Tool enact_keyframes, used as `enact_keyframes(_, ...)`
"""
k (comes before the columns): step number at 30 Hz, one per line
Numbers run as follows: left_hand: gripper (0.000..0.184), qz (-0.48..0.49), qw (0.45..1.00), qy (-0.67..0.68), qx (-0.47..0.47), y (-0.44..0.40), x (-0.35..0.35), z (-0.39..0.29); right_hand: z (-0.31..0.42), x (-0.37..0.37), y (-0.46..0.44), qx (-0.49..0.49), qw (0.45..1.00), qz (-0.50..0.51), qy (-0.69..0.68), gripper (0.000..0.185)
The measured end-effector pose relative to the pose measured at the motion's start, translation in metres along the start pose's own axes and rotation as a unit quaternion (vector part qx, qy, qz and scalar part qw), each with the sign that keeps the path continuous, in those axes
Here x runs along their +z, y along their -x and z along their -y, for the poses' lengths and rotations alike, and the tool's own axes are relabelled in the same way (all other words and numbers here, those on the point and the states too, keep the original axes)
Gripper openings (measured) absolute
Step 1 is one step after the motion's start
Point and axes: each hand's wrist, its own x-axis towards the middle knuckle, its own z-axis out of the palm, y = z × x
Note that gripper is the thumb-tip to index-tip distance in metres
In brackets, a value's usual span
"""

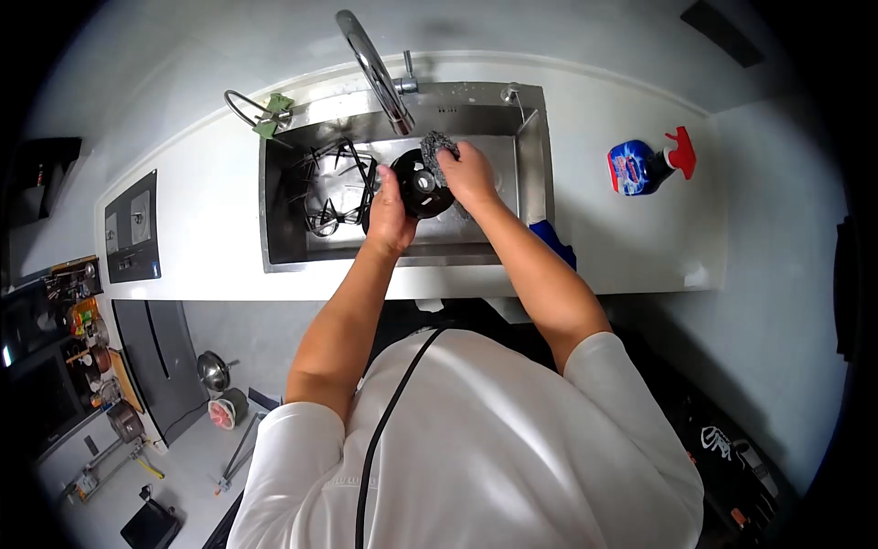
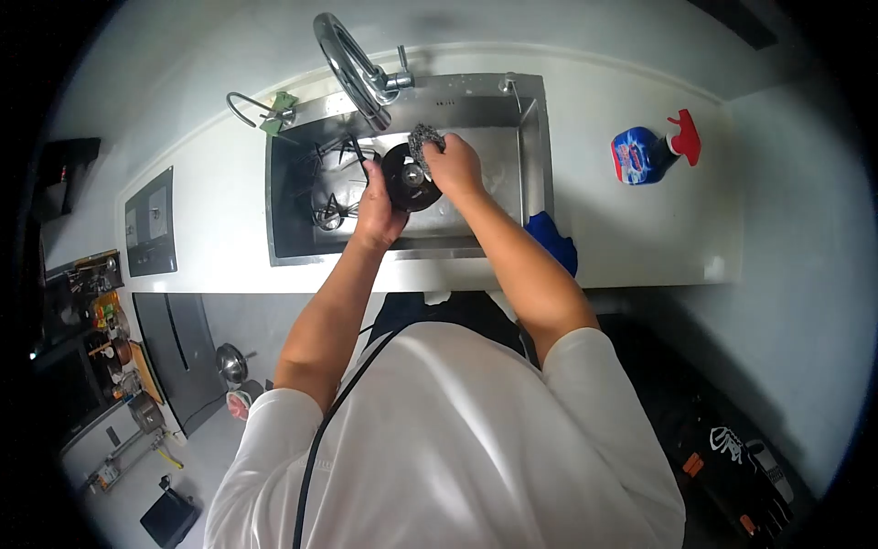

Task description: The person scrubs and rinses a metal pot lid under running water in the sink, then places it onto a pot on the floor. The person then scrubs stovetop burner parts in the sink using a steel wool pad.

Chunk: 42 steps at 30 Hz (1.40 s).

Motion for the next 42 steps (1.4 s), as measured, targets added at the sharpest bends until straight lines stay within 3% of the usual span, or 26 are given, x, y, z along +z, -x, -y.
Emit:
enact_keyframes(6,0.085,-0.008,0.997,0.053,-0.050,0.007,-0.006,-0.012,0.018,-0.001,0.028,-0.216,0.976,-0.039,0.011,0.032)
enact_keyframes(7,0.084,-0.006,0.998,0.049,-0.048,0.006,-0.008,-0.011,0.023,-0.002,0.032,-0.274,0.957,-0.048,0.078,0.037)
enact_keyframes(11,0.077,0.005,0.998,0.030,-0.053,0.003,-0.014,-0.013,0.035,-0.006,0.056,-0.270,0.959,0.072,0.048,0.035)
enact_keyframes(15,0.074,0.036,0.998,-0.005,-0.042,0.007,-0.004,-0.025,0.042,-0.010,0.035,-0.172,0.976,-0.050,0.123,0.031)
enact_keyframes(18,0.072,-0.005,0.998,0.018,-0.060,0.009,0.004,-0.042,0.069,-0.006,0.065,-0.217,0.968,-0.002,0.127,0.024)
enact_keyframes(19,0.072,0.020,0.997,0.023,-0.068,0.004,-0.003,-0.043,0.077,-0.007,0.076,-0.235,0.956,0.066,0.163,0.020)
enact_keyframes(23,0.074,0.037,0.997,-0.015,-0.066,0.011,0.004,-0.061,0.082,-0.021,0.061,-0.327,0.912,0.018,0.247,0.023)
enact_keyframes(27,0.073,0.032,0.996,-0.024,-0.084,0.006,-0.001,-0.075,0.085,-0.032,0.080,-0.397,0.877,0.094,0.255,0.026)
enact_keyframes(31,0.074,0.059,0.993,-0.029,-0.094,0.006,-0.001,-0.072,0.092,-0.017,0.063,-0.380,0.893,-0.030,0.240,0.028)
enact_keyframes(34,0.075,0.050,0.994,-0.023,-0.095,0.001,-0.007,-0.078,0.095,-0.010,0.068,-0.318,0.922,-0.037,0.219,0.027)
enact_keyframes(38,0.074,0.042,0.995,-0.001,-0.090,-0.001,-0.010,-0.080,0.101,-0.011,0.089,-0.355,0.906,0.038,0.228,0.028)
enact_keyframes(42,0.075,0.046,0.995,0.003,-0.087,0.004,-0.013,-0.081,0.080,-0.014,0.047,-0.343,0.913,-0.021,0.219,0.033)
